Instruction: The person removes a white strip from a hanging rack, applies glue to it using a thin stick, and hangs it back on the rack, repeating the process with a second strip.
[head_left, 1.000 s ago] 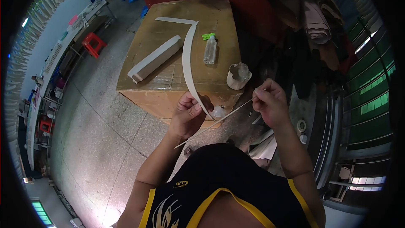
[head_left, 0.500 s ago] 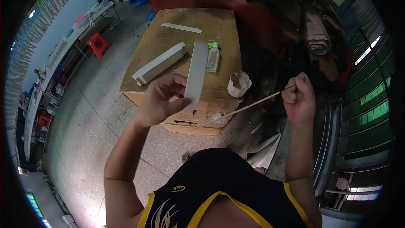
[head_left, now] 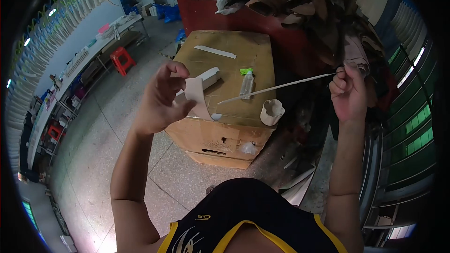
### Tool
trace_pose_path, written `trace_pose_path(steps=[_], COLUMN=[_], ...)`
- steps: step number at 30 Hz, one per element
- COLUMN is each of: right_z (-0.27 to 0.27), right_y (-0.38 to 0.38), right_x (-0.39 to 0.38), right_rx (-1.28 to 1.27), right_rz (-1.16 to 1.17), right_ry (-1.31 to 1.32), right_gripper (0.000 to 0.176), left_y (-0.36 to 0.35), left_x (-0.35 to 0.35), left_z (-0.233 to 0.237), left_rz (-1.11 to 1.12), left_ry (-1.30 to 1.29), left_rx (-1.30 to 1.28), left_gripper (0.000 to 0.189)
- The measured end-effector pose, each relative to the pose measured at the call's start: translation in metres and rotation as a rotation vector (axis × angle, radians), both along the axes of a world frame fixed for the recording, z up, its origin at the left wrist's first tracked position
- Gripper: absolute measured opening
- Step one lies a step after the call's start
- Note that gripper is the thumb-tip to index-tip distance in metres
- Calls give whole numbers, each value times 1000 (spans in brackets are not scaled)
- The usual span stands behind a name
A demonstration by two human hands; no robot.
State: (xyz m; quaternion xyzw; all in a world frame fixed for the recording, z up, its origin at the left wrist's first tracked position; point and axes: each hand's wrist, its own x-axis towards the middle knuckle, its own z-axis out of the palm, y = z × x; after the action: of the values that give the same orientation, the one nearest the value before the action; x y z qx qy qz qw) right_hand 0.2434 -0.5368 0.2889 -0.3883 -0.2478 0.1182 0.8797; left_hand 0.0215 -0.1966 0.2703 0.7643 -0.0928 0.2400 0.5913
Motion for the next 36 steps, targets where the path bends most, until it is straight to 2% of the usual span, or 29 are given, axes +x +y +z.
trace_pose_path(steps=[5, 9, 11, 27, 30, 34, 36], right_z=[10, 9, 7, 0, -2, -7, -10], right_y=[25, 36, 39, 44, 46, 50, 55], right_x=[3, 5, 5, 4, 1, -6, -14], right_rx=[-48, -73, -78, -106, -111, -155, -232], right_rz=[35, 72, 80, 73, 70, 66, 83], right_ry=[27, 53, 61, 87, 79, 46, -66], right_gripper=[14, 16, 16, 18, 18, 17, 16], left_y=[-9, -5, 3, -6, -13, -9, -4], left_x=[4, 8, 10, 12, 12, 11, 11], left_z=[-11, -24, -30, -33, -30, -29, -28], left_rz=[-227, -284, -415, -429, -364, -428, -487], left_ry=[-29, -54, -72, -43, -65, -35, -5], left_rx=[-301, -309, -234, -270, -258, -290, -321], left_gripper=[53, 51, 49, 47, 45, 47, 49])
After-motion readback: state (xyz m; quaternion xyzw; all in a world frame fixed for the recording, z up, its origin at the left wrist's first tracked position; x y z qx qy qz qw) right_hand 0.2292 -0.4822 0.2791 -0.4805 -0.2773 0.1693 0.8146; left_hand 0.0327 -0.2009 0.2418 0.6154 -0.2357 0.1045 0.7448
